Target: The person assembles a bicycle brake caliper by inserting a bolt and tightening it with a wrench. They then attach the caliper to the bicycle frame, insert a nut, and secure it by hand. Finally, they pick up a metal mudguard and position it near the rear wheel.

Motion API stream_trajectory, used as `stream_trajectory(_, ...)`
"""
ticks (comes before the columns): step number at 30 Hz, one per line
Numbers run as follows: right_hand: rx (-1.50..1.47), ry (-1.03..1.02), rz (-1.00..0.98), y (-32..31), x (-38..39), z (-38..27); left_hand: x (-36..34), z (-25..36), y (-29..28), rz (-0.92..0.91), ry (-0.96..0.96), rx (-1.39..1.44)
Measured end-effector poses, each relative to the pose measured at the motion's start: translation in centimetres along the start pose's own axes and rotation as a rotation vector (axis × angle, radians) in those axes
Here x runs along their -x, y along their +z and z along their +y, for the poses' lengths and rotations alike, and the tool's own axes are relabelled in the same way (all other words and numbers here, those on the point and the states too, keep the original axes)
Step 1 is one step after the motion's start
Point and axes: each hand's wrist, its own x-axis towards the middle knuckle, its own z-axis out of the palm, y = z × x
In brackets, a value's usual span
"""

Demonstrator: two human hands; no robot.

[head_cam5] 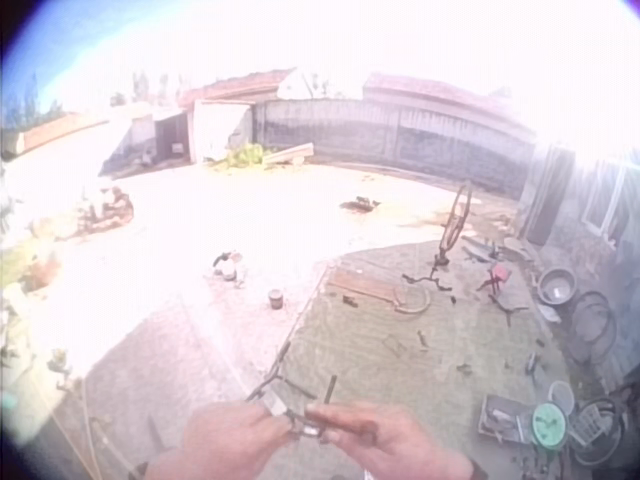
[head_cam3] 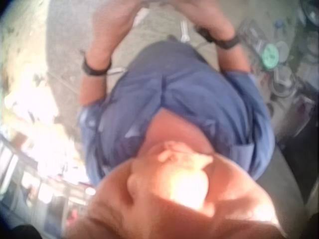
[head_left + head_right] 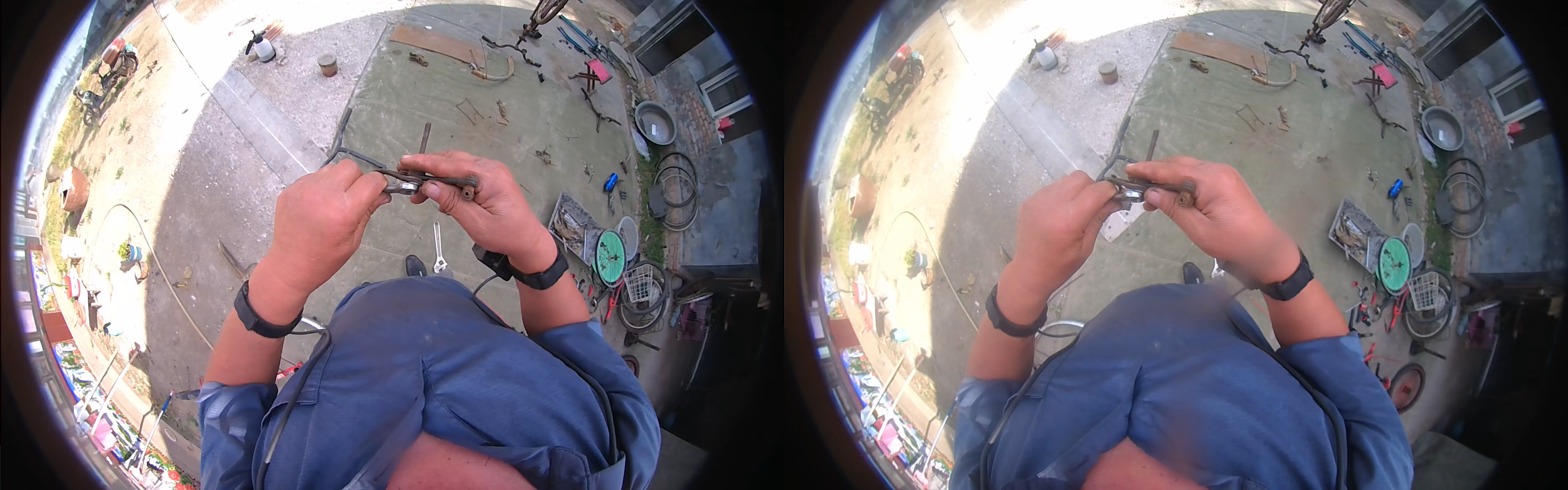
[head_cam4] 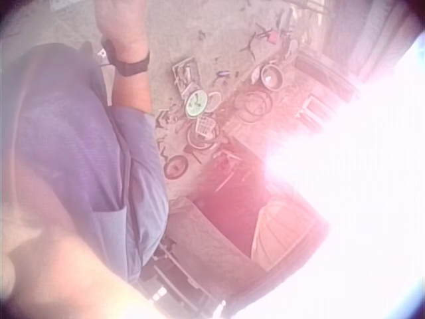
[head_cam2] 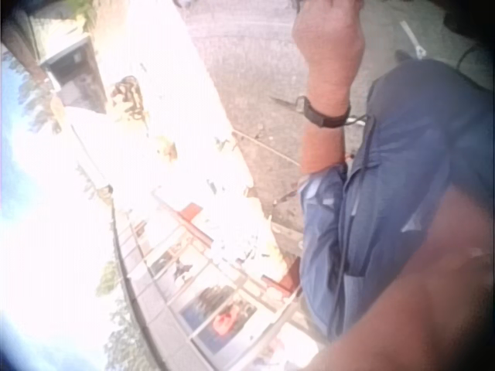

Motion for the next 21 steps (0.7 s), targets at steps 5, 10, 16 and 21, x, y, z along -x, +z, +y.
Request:
stream_trajectory(5,-0.198,-0.078,0.205,0.5,0.0,0.6,0.7,0.4,1.2,0.063,-0.125,0.236)
stream_trajectory(10,-0.294,-0.019,0.231,0.4,0.4,0.3,1.3,2.2,2.3,-0.233,-0.573,1.074)
stream_trajectory(16,-0.399,-0.046,0.215,1.1,0.2,0.0,0.0,3.8,2.8,-0.262,-0.568,1.453)
stream_trajectory(21,-0.324,-0.026,0.192,1.1,0.2,0.2,-0.5,4.2,2.8,-0.252,-0.577,1.557)
